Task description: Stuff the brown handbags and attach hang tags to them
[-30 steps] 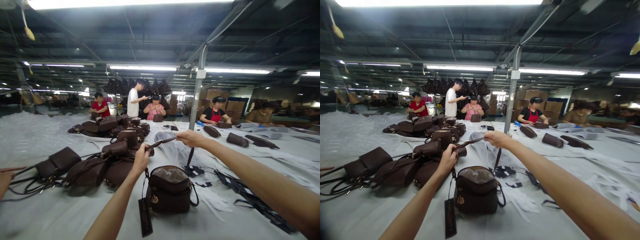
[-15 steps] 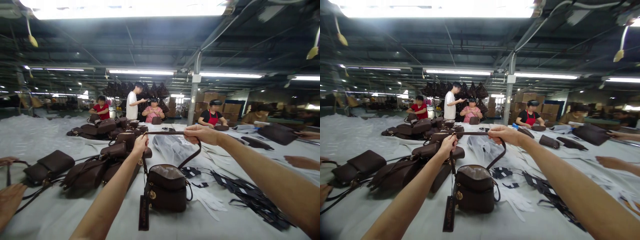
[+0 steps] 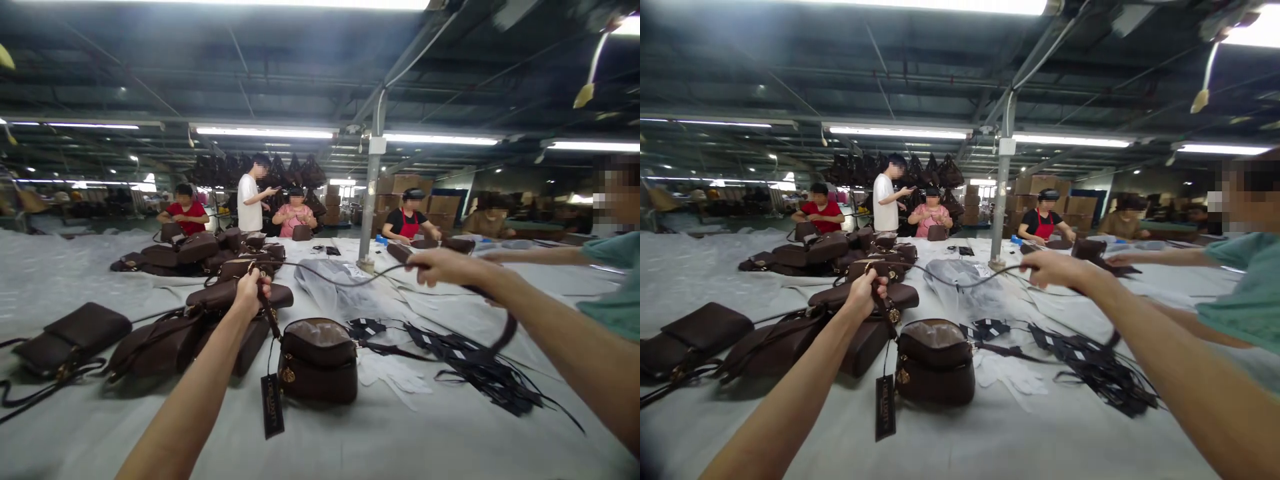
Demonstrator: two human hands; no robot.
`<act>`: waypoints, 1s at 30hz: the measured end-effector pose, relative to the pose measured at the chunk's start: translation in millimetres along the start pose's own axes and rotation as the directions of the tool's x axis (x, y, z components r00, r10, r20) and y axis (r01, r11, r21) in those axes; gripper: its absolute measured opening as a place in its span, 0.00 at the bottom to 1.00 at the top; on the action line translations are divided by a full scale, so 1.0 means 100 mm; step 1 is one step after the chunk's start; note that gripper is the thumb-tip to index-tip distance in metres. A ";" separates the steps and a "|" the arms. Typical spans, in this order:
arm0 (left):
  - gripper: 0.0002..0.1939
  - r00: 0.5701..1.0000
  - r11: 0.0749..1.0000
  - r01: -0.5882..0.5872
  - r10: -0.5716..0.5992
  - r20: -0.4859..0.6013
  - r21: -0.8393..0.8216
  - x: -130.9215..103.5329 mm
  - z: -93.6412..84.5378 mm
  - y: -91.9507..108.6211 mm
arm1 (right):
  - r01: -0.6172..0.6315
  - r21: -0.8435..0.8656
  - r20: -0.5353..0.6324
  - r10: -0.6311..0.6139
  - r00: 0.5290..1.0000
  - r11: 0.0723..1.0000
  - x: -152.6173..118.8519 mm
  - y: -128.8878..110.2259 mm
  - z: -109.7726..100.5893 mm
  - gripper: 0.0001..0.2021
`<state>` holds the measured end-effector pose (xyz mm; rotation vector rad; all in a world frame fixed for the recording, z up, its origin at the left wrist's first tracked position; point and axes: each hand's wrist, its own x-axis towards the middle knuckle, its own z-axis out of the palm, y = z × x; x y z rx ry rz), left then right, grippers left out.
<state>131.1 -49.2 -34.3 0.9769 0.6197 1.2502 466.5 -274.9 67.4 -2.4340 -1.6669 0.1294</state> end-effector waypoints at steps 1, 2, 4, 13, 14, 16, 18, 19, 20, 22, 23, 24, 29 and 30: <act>0.10 1.000 1.000 0.009 -0.009 0.005 -0.011 -0.02 0.04 -0.01 | 0.031 0.041 0.170 -0.038 0.985 0.999 -0.04 -0.06 0.15 0.18; 0.10 1.000 1.000 0.020 -0.019 0.013 -0.020 -0.03 0.08 -0.02 | 0.022 0.118 0.370 -0.064 0.927 0.993 -0.07 -0.14 0.32 0.19; 0.09 0.998 0.998 0.045 -0.044 0.042 -0.034 -0.07 0.18 -0.04 | 0.041 0.196 0.562 -0.147 0.814 0.980 -0.11 -0.32 0.67 0.26; 0.19 0.955 0.955 0.265 -0.241 0.173 -0.131 -0.19 0.47 -0.19 | 0.346 0.640 -0.137 -0.341 0.930 0.686 0.23 -1.67 1.44 0.21; 0.22 0.943 0.942 0.304 -0.277 0.182 -0.140 -0.18 0.47 -0.19 | 0.325 0.657 -0.165 -0.290 0.943 0.680 0.28 -1.80 1.52 0.20; 0.23 0.934 0.930 0.334 -0.304 0.190 -0.152 -0.15 0.46 -0.17 | 0.297 0.675 -0.222 -0.199 0.955 0.675 0.35 -1.99 1.68 0.22; 0.22 0.940 0.933 0.318 -0.288 0.182 -0.167 -0.11 0.42 -0.14 | 0.305 0.672 -0.252 -0.179 0.951 0.675 0.38 -2.11 1.81 0.20; 0.20 0.945 0.936 0.306 -0.277 0.175 -0.175 -0.09 0.39 -0.13 | 0.320 0.663 -0.244 -0.209 0.947 0.676 0.39 -2.14 1.87 0.15; 0.18 0.950 0.938 0.293 -0.264 0.166 -0.184 -0.08 0.36 -0.12 | 0.339 0.648 -0.231 -0.248 0.941 0.682 0.40 -2.17 1.91 0.10; 0.12 0.960 0.950 0.247 -0.213 0.179 -0.191 -0.07 0.26 -0.12 | 0.378 0.605 -0.217 -0.312 0.925 0.700 0.42 -2.19 1.96 0.06; 0.09 0.961 0.959 0.216 -0.176 0.213 -0.186 -0.08 0.20 -0.14 | 0.391 0.584 -0.214 -0.329 0.920 0.712 0.44 -2.20 1.97 0.08; 0.06 0.957 0.968 0.184 -0.136 0.258 -0.173 -0.10 0.14 -0.17 | 0.397 0.563 -0.210 -0.339 0.917 0.725 0.45 -2.21 1.97 0.09; 0.11 0.931 0.982 0.135 -0.081 0.357 -0.130 -0.21 -0.01 -0.44 | 0.396 0.490 -0.196 -0.345 0.918 0.776 0.51 -2.31 1.95 0.10; 0.11 0.946 0.976 0.136 -0.078 0.315 -0.167 -0.21 0.00 -0.47 | 0.401 0.478 -0.196 -0.350 0.916 0.782 0.49 -2.33 1.93 0.10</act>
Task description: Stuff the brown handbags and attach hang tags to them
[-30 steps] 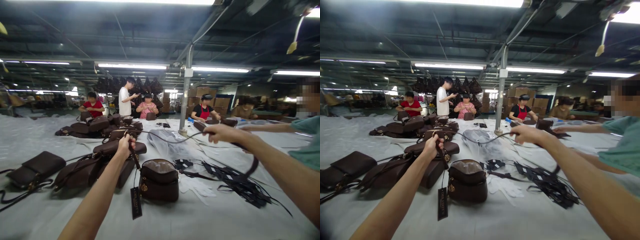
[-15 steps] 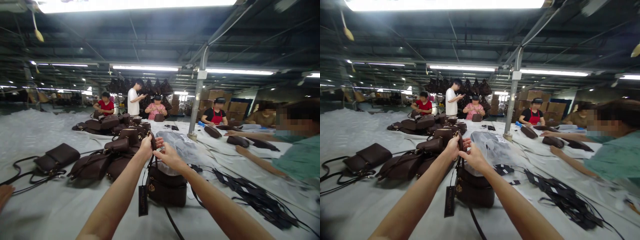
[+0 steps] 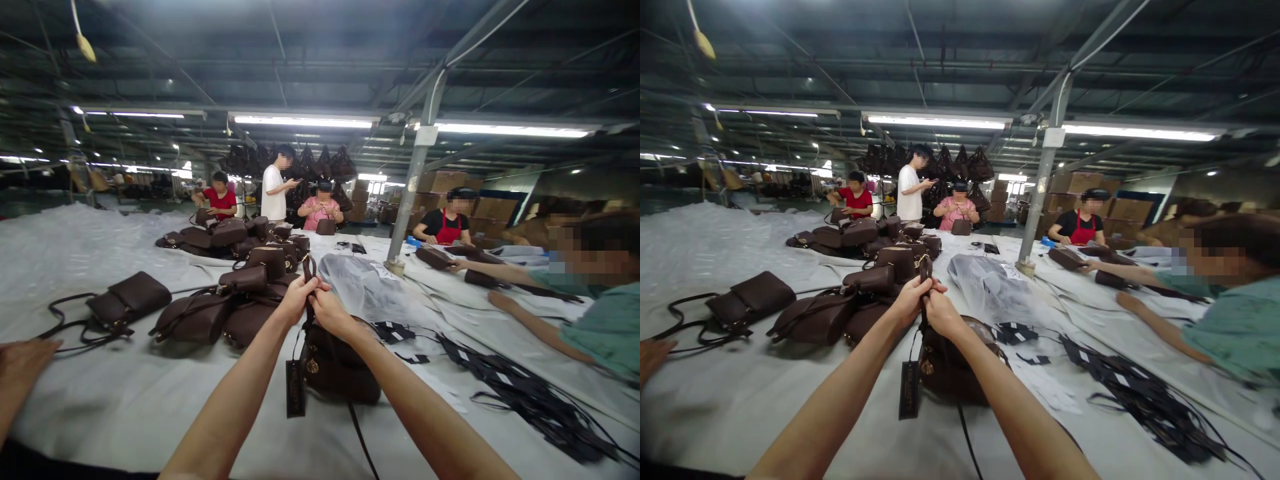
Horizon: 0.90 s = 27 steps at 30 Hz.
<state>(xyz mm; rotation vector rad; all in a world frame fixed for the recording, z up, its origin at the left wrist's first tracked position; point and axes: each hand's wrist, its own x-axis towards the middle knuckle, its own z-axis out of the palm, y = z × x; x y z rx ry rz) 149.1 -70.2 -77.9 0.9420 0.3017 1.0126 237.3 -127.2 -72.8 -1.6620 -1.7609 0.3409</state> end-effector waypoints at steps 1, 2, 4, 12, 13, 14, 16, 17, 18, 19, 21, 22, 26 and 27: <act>0.11 0.998 0.999 -0.016 0.014 -0.053 -0.043 0.02 0.00 -0.01 | 0.006 -0.010 0.003 -0.006 1.000 1.000 -0.03 -0.02 -0.02 0.10; 0.12 0.993 0.996 -0.036 0.027 -0.113 -0.082 0.06 -0.02 0.00 | 0.013 -0.016 0.003 -0.012 1.000 1.000 -0.09 -0.03 -0.05 0.10; 0.14 0.976 0.991 -0.059 0.031 -0.217 -0.124 0.14 -0.12 0.09 | 0.051 -0.043 0.019 -0.050 0.999 0.998 -0.28 0.03 -0.19 0.10; 0.11 0.972 0.992 0.128 -0.129 -0.197 -0.017 0.03 -0.33 0.36 | 0.109 -0.366 0.207 -0.034 0.978 0.924 -0.88 0.73 -1.07 0.15; 0.10 0.979 0.985 0.168 -0.162 -0.122 0.034 -0.01 -0.21 0.31 | 0.124 -0.447 0.142 -0.067 0.988 0.886 -0.83 0.69 -1.09 0.14; 0.10 0.981 0.975 0.195 -0.193 -0.029 0.106 -0.05 -0.06 0.25 | 0.126 -0.518 0.088 -0.094 0.992 0.846 -0.75 0.61 -1.09 0.14; 0.10 0.952 0.937 0.195 -0.253 0.174 0.291 -0.11 0.22 0.12 | 0.099 -0.622 0.029 -0.104 0.994 0.777 -0.55 0.38 -1.04 0.14; 0.11 0.930 0.910 0.165 -0.272 0.248 0.380 -0.13 0.32 0.07 | 0.087 -0.653 0.020 -0.098 0.995 0.753 -0.44 0.26 -1.01 0.14; 0.12 0.918 0.883 0.129 -0.278 0.281 0.451 -0.14 0.39 0.04 | 0.075 -0.670 0.009 -0.092 0.996 0.738 -0.36 0.17 -0.99 0.14; 0.12 0.925 0.862 0.111 -0.271 0.265 0.495 -0.15 0.40 0.02 | 0.074 -0.676 0.010 -0.092 0.996 0.733 -0.29 0.12 -0.99 0.14; 0.12 0.961 0.836 0.115 -0.230 0.152 0.536 -0.14 0.31 0.05 | 0.113 -0.659 0.042 -0.114 0.993 0.743 -0.24 0.15 -1.05 0.13; 0.12 0.975 0.835 0.129 -0.205 0.085 0.535 -0.13 0.22 0.09 | 0.137 -0.647 0.060 -0.129 0.990 0.750 -0.26 0.24 -1.11 0.13; 0.13 0.989 0.884 0.145 -0.121 -0.082 0.445 -0.11 -0.16 0.24 | 0.010 -0.654 -0.071 -0.075 0.995 0.756 -0.43 0.68 -1.35 0.13; 0.14 0.988 0.895 0.141 -0.103 -0.110 0.423 -0.11 -0.20 0.24 | -0.040 -0.655 -0.126 -0.057 0.990 0.755 -0.48 0.72 -1.36 0.14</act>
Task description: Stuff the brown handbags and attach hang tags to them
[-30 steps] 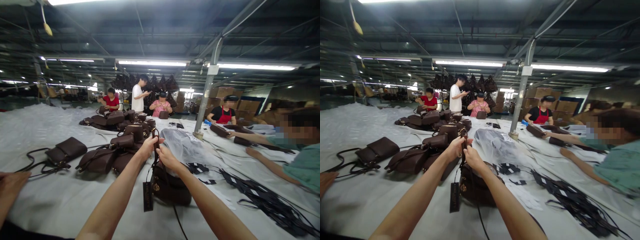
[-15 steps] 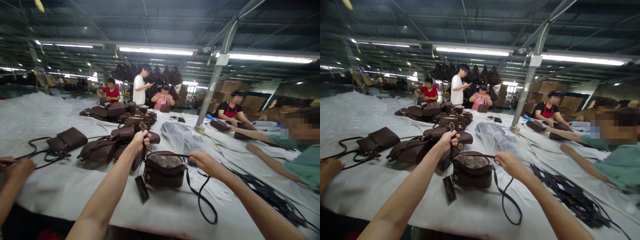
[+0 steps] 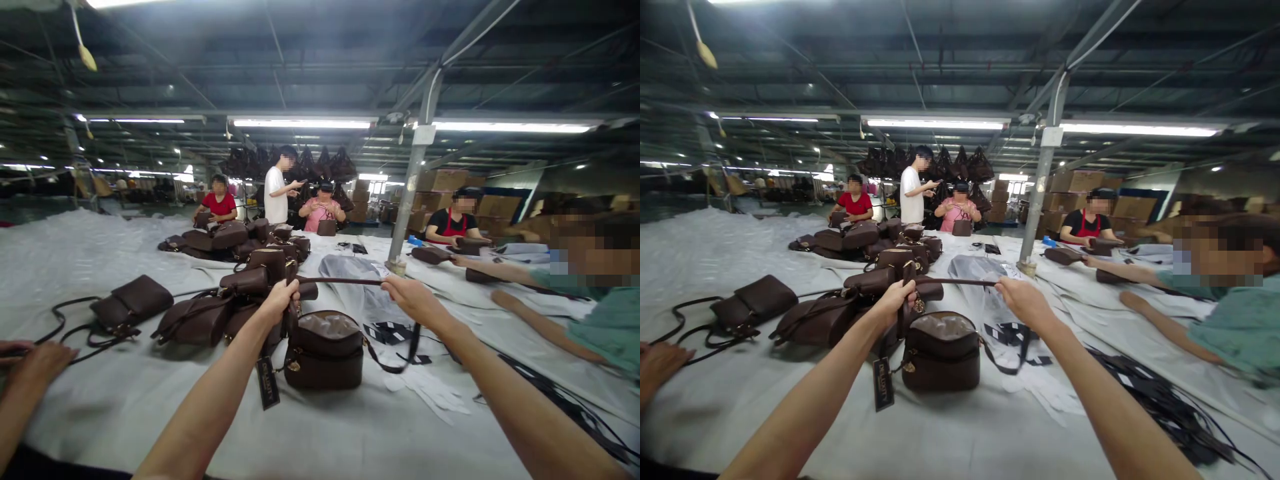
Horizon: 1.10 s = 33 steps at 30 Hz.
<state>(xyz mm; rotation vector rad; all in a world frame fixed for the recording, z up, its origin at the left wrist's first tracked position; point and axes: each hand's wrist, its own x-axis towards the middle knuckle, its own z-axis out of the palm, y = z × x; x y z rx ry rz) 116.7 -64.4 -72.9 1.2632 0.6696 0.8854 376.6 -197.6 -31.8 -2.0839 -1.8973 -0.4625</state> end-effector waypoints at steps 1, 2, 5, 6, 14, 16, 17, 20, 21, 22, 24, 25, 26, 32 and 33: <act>0.14 1.000 0.999 0.006 -0.006 -0.020 -0.032 0.00 0.00 -0.02 | -0.016 0.001 -0.023 0.016 1.000 1.000 -0.05 -0.02 0.01 0.15; 0.13 0.999 0.997 0.026 -0.028 -0.019 -0.077 0.01 0.04 -0.03 | 0.006 0.008 -0.036 -0.006 0.999 1.000 -0.09 -0.10 0.03 0.16; 0.13 0.992 0.949 0.121 -0.104 0.072 -0.291 0.02 0.28 -0.10 | 0.179 0.008 0.005 -0.179 0.984 0.984 -0.19 -0.58 0.07 0.23; 0.13 0.988 0.919 0.143 -0.111 0.107 -0.368 0.02 0.37 -0.12 | 0.212 -0.011 0.045 -0.212 0.976 0.977 -0.20 -0.76 0.09 0.25; 0.17 0.996 0.830 0.084 -0.093 0.012 -0.551 0.10 0.26 -0.07 | 0.306 0.316 0.077 -0.346 0.935 0.898 -0.13 -0.94 0.27 0.22; 0.19 0.995 0.827 0.065 -0.097 -0.028 -0.558 0.13 0.04 0.01 | 0.243 0.452 0.075 -0.308 0.948 0.858 -0.18 -0.70 0.24 0.19; 0.20 0.994 0.830 0.061 -0.102 -0.043 -0.554 0.14 -0.07 0.06 | 0.199 0.482 0.090 -0.274 0.957 0.853 -0.20 -0.58 0.20 0.15; 0.19 0.993 0.860 0.076 -0.109 -0.036 -0.504 0.14 -0.21 0.13 | 0.191 0.456 0.131 -0.277 0.952 0.869 -0.25 -0.35 0.08 0.12; 0.17 0.994 0.875 0.088 -0.106 -0.011 -0.476 0.13 -0.17 0.13 | 0.217 0.412 0.127 -0.292 0.948 0.885 -0.24 -0.34 0.04 0.13; 0.16 0.994 0.890 0.103 -0.104 0.020 -0.445 0.12 -0.10 0.11 | 0.241 0.352 0.111 -0.296 0.949 0.904 -0.22 -0.36 0.01 0.13; 0.12 0.989 0.916 0.139 -0.107 0.103 -0.376 0.09 0.11 0.07 | 0.250 0.220 0.060 -0.269 0.961 0.943 -0.13 -0.47 -0.02 0.12; 0.11 0.982 0.936 0.151 -0.105 0.158 -0.316 0.07 0.23 0.05 | 0.234 0.157 0.036 -0.242 0.970 0.959 -0.08 -0.55 -0.04 0.13; 0.11 0.971 0.959 0.150 -0.097 0.217 -0.241 0.05 0.33 0.03 | 0.211 0.103 0.015 -0.213 0.977 0.972 -0.02 -0.63 -0.05 0.13; 0.15 0.933 0.982 0.012 -0.079 0.351 0.188 -0.07 0.44 0.01 | 0.166 -0.002 -0.067 -0.166 0.984 0.986 0.15 -0.77 -0.08 0.13; 0.13 0.935 0.974 0.000 -0.081 0.347 0.228 -0.08 0.39 0.02 | 0.176 0.011 -0.070 -0.175 0.982 0.984 0.14 -0.73 -0.08 0.13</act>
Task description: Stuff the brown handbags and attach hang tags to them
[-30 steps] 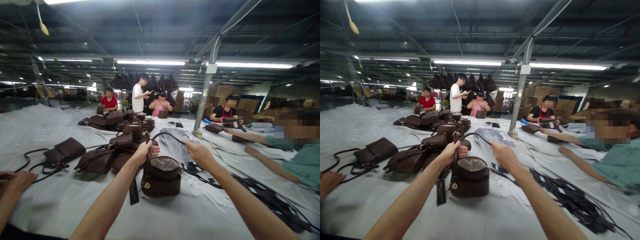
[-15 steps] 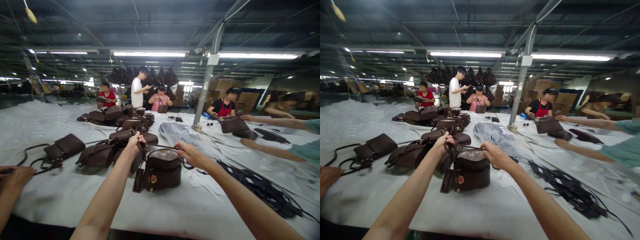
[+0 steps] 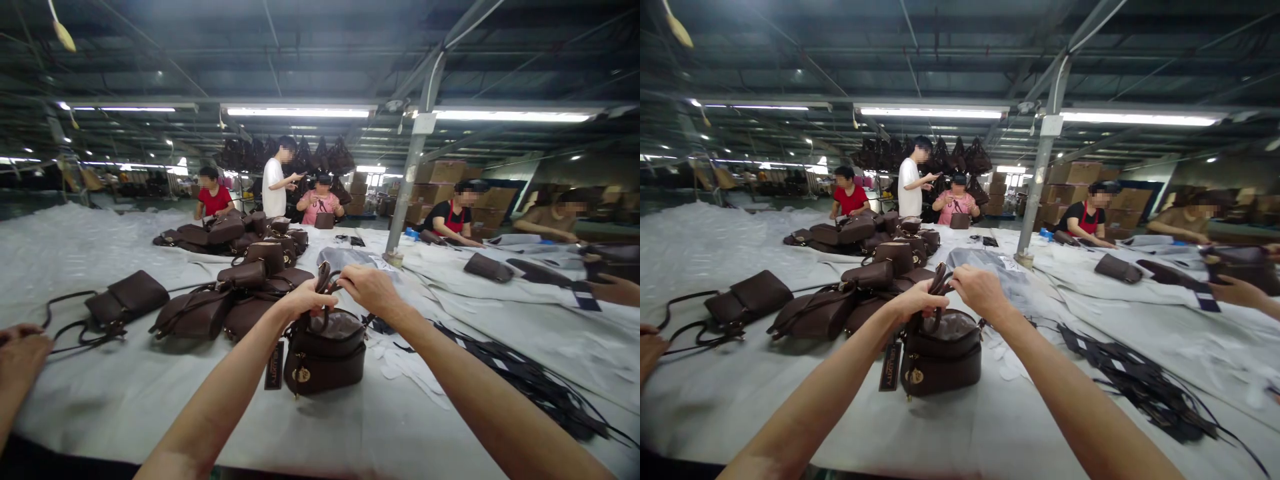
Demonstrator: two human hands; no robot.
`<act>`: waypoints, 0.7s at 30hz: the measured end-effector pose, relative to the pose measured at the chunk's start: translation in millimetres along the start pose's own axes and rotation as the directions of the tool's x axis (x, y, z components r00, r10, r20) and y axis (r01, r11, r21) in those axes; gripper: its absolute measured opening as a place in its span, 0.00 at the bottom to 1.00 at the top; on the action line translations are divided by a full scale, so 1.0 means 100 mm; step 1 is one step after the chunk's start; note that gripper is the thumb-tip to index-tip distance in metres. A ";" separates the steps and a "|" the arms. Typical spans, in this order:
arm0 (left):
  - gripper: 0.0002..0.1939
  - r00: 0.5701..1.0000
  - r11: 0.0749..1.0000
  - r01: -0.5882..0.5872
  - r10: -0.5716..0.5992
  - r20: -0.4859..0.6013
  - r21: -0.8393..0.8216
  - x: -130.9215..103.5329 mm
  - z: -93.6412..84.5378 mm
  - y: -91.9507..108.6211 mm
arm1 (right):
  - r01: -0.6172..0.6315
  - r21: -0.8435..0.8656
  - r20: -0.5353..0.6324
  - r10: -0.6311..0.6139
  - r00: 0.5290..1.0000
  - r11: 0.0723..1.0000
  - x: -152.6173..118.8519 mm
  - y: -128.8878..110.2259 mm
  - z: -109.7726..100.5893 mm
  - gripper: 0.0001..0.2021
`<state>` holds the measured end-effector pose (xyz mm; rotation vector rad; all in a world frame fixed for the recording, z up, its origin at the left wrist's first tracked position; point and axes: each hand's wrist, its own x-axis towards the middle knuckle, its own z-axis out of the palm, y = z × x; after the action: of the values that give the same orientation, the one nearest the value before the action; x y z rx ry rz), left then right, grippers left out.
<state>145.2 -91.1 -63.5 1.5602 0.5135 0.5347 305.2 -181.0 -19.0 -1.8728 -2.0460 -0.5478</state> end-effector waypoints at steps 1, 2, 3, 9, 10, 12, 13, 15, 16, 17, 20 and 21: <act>0.11 1.000 0.999 -0.004 0.004 -0.002 0.042 -0.02 -0.04 0.00 | 0.010 0.018 0.006 -0.010 1.000 1.000 -0.02 0.04 0.00 0.13; 0.08 1.000 0.996 -0.018 0.018 -0.003 0.085 -0.03 -0.07 -0.01 | 0.016 0.035 0.014 -0.016 1.000 0.999 -0.05 0.09 0.01 0.12; 0.06 0.999 0.991 -0.037 0.038 -0.003 0.127 -0.03 -0.09 0.00 | 0.022 0.048 0.017 -0.023 1.000 0.999 -0.08 0.12 0.02 0.11; 0.05 0.991 0.970 -0.130 0.134 -0.008 0.207 0.10 0.00 0.07 | 0.323 -0.067 -0.028 -0.326 0.945 0.944 -0.08 0.02 0.05 0.38; 0.05 0.990 0.968 -0.136 0.140 -0.007 0.209 0.12 0.03 0.09 | 0.373 -0.101 0.011 -0.374 0.927 0.922 -0.04 -0.02 0.04 0.38; 0.06 0.990 0.966 -0.143 0.144 0.008 0.215 0.13 0.05 0.13 | 0.414 -0.159 0.107 -0.401 0.910 0.896 0.05 -0.05 0.03 0.29; 0.07 0.989 0.966 -0.144 0.143 0.022 0.216 0.12 0.05 0.14 | 0.417 -0.183 0.148 -0.395 0.907 0.890 0.09 -0.04 0.02 0.23; 0.08 0.989 0.965 -0.142 0.132 0.060 0.219 0.07 0.01 0.15 | 0.421 -0.213 0.207 -0.380 0.901 0.882 0.15 0.00 0.01 0.17; 0.09 0.990 0.967 -0.133 0.119 0.080 0.217 0.04 -0.01 0.15 | 0.429 -0.219 0.225 -0.383 0.896 0.876 0.16 0.03 0.00 0.16; 0.08 0.990 0.970 -0.119 0.100 0.094 0.213 0.00 -0.04 0.13 | 0.439 -0.221 0.239 -0.388 0.890 0.871 0.17 0.05 0.00 0.15; 0.06 0.994 0.983 -0.054 0.036 0.107 0.173 -0.08 -0.08 0.04 | 0.469 -0.194 0.266 -0.414 0.870 0.862 0.18 0.10 0.02 0.12; 0.06 0.995 0.987 -0.046 0.031 0.093 0.156 -0.09 -0.07 0.00 | 0.477 -0.164 0.261 -0.428 0.865 0.863 0.18 0.13 0.02 0.11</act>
<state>133.5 -90.8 -63.3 1.7405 0.4662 0.4588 316.7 -163.4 -11.6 -1.6094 -2.7038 -0.7444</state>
